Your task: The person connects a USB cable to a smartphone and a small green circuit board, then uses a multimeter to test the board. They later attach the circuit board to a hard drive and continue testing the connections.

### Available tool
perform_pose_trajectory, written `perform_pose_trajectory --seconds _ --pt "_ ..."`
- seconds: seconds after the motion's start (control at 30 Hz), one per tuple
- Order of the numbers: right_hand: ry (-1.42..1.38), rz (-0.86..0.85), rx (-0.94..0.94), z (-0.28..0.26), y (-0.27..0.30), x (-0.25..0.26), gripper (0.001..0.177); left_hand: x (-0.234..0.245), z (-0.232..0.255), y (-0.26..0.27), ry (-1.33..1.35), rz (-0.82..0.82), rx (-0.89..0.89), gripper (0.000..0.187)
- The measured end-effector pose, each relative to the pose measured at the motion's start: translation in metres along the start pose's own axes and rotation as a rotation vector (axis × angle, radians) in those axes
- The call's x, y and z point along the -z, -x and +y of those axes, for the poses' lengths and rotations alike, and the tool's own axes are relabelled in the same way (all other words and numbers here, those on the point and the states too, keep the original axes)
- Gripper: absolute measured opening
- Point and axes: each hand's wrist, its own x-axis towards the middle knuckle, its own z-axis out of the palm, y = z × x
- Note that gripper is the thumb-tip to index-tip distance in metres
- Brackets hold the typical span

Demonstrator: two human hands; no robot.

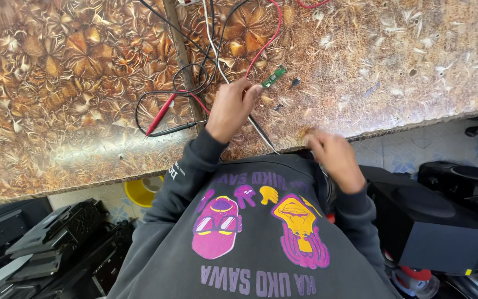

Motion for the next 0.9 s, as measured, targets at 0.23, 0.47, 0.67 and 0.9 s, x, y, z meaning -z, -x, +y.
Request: perform_pose_trajectory --seconds 0.23,0.47,0.67,0.9 --pt "0.077 -0.211 0.005 0.032 0.008 -0.052 0.036 -0.025 -0.002 0.052 -0.216 -0.461 -0.348 0.028" --pt "0.018 -0.175 0.097 0.0 0.018 -0.055 0.041 -0.045 -0.024 0.062 -0.431 -0.349 -0.492 0.019" --pt "-0.075 0.035 0.19 -0.018 0.023 -0.053 0.029 -0.025 -0.008 0.067 -0.342 -0.232 -0.654 0.01" --pt "-0.444 0.138 0.48 -0.007 0.024 -0.04 0.019 0.003 0.011 0.071 -0.168 -0.029 -0.765 0.011"
